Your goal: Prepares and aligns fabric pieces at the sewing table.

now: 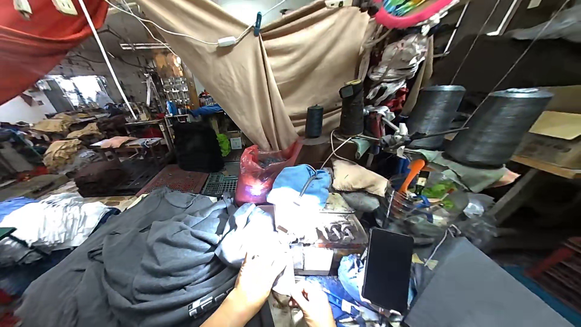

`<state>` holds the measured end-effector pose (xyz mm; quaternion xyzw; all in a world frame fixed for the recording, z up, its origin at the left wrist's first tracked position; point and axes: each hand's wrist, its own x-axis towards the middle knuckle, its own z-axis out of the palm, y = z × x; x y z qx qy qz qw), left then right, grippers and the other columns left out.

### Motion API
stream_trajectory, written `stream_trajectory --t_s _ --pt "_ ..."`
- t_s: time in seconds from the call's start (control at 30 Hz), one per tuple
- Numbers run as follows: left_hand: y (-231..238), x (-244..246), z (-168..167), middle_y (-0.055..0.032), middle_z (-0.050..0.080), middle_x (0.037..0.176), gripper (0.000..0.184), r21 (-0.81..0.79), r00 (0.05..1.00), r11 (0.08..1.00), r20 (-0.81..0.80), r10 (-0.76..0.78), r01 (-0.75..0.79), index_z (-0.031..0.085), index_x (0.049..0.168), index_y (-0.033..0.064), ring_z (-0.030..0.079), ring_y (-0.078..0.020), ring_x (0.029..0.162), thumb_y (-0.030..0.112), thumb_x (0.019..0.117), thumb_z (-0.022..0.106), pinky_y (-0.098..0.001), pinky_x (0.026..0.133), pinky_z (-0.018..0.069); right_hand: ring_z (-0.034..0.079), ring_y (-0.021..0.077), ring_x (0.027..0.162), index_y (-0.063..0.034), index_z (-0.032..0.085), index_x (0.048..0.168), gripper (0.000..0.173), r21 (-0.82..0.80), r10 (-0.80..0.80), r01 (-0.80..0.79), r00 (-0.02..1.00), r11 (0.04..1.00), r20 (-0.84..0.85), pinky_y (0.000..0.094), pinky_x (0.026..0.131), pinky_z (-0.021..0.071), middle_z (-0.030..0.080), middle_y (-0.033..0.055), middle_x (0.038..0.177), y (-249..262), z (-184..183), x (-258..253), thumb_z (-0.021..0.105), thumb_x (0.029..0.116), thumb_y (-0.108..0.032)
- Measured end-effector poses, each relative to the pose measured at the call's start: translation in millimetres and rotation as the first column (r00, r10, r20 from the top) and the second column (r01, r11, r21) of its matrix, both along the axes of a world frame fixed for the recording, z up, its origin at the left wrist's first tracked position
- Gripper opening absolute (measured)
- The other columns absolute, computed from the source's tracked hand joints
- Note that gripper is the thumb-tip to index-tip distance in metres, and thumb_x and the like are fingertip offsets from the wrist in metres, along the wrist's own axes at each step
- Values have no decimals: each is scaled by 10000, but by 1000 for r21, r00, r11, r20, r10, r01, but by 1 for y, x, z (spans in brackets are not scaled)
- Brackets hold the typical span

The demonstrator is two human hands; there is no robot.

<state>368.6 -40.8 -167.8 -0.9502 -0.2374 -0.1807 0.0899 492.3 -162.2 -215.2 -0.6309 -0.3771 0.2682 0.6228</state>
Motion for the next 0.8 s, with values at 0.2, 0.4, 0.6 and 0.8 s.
stream_trajectory --t_s 0.2,0.4,0.6,0.8 --pt "11 -4 18 -70 623 1444 434 -204 991 971 56 -118 127 675 1367 203 505 -347 1406 46 1019 469 -592 1194 307 586 72 504 41 649 965 167 -110 -39 23 989 994 -144 230 497 509 631 12 626 47 19 24 640 994 -124" --pt "7 -5 38 -98 500 1561 456 -298 997 952 -1 -75 71 586 1456 154 370 -330 1502 33 1036 457 -570 1241 214 520 64 448 48 619 967 143 -165 -53 20 979 986 -198 209 447 453 582 15 594 51 26 24 578 1018 -79" --pt "26 22 38 -230 489 1509 507 -644 924 753 356 138 135 557 1427 -5 404 -327 1461 257 996 604 -441 1227 307 528 54 508 36 617 1066 193 -119 -35 11 979 993 -200 203 457 447 599 8 669 54 15 30 568 1037 -149" --pt "23 31 46 -198 443 1572 531 -664 963 748 205 173 7 480 1499 2 372 -316 1493 309 1066 466 -467 1239 256 494 60 425 38 577 911 182 -181 -56 7 961 983 -270 197 422 426 551 16 561 50 28 21 529 1042 -80"
